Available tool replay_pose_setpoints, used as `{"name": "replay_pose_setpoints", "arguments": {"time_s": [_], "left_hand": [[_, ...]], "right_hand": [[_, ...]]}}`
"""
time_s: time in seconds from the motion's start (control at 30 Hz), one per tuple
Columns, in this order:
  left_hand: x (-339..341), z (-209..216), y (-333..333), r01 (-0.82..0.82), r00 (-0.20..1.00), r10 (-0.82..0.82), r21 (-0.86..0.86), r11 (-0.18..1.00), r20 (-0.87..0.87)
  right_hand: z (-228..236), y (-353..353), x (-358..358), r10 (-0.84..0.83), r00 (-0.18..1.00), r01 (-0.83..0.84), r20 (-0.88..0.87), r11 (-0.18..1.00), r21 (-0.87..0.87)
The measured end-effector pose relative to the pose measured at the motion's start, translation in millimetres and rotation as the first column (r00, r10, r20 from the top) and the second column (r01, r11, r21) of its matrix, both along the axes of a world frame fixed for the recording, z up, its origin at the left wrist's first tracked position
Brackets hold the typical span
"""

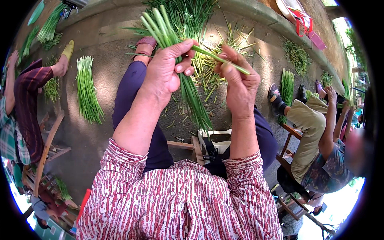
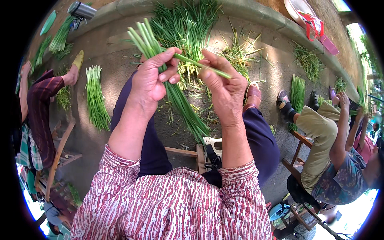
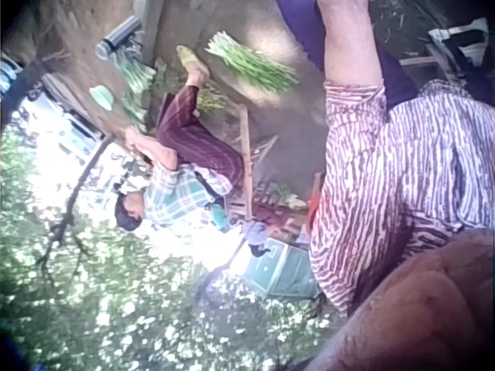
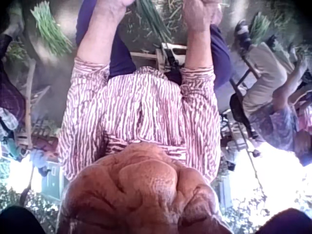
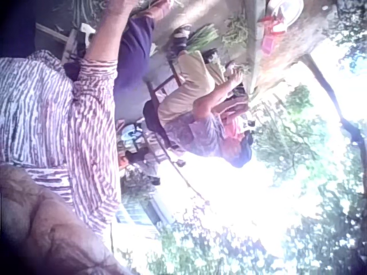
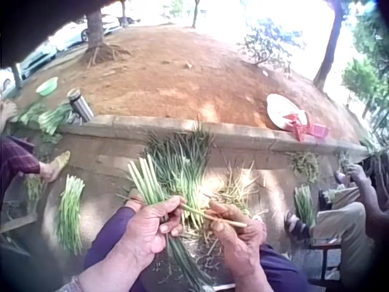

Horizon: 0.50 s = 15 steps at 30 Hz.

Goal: The person holds a bunch of green onion stalks by hand and peels off the dry or discolored outer layers from individual stalks, discarding the scraps onto the ground.

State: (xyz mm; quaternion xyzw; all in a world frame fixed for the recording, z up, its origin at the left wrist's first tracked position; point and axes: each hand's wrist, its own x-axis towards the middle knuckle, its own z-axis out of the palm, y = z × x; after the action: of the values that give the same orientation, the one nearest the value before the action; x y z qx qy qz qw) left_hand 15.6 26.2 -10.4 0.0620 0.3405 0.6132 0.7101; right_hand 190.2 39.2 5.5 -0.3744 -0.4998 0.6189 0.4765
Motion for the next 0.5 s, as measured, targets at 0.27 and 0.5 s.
{"name": "replay_pose_setpoints", "arguments": {"time_s": [0.27, 0.5], "left_hand": [[1, 6, -15, 0.277, 0.936, -0.257, 0.053, 0.959, -0.240], [7, 8, -10, 0.156, 0.845, -0.030, 0.192, 0.969, -0.534]], "right_hand": [[34, 34, 34, -0.349, 0.880, 0.244, 0.321, 0.914, 0.325], [20, 21, 37, -0.175, 0.879, 0.096, 0.443, 0.976, 0.196]]}}
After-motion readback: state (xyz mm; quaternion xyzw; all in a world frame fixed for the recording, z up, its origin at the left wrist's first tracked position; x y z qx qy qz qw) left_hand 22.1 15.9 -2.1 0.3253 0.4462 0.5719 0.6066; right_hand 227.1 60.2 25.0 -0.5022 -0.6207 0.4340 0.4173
